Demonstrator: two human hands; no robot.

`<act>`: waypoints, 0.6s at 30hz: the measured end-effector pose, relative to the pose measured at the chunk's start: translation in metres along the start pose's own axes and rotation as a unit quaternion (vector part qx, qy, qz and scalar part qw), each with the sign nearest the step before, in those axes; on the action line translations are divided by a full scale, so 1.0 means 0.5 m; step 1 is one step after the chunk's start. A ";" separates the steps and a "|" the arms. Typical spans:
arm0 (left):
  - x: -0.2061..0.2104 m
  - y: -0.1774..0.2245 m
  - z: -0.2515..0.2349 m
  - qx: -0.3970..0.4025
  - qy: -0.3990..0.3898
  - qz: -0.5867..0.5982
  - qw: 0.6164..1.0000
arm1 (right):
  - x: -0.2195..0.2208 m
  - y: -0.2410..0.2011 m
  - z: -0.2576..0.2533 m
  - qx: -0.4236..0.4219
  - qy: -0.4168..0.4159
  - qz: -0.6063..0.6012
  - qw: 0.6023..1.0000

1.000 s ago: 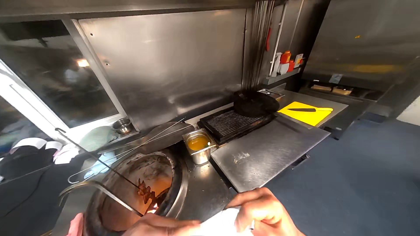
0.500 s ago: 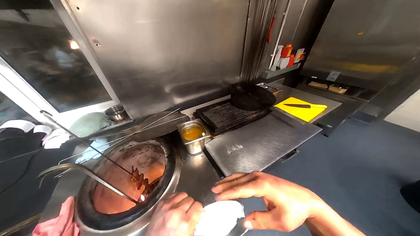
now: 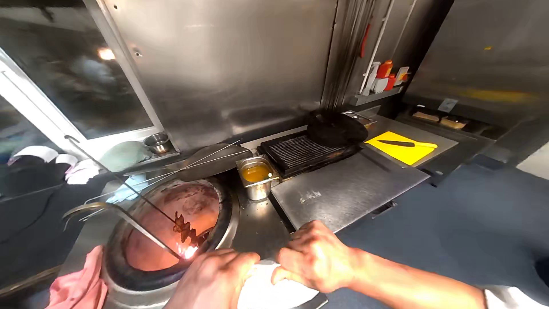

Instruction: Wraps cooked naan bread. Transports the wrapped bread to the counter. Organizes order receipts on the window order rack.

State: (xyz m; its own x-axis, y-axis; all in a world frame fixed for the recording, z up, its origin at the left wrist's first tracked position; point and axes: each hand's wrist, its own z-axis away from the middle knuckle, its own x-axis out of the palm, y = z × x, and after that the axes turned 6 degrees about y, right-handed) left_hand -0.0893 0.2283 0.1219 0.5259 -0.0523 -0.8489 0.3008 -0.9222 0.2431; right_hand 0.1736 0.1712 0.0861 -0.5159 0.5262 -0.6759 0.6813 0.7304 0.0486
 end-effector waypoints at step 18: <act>0.015 0.066 0.012 -0.202 0.047 0.267 0.941 | -0.058 -0.037 -0.034 0.010 -0.103 0.070 0.992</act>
State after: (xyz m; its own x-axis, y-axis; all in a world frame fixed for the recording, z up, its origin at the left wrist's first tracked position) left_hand -0.0800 0.1955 0.1207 0.7501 -0.4152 -0.5148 0.2413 -0.5529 0.7975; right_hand 0.1671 0.1499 0.1171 -0.3003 0.5204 -0.7994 0.7500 0.6466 0.1392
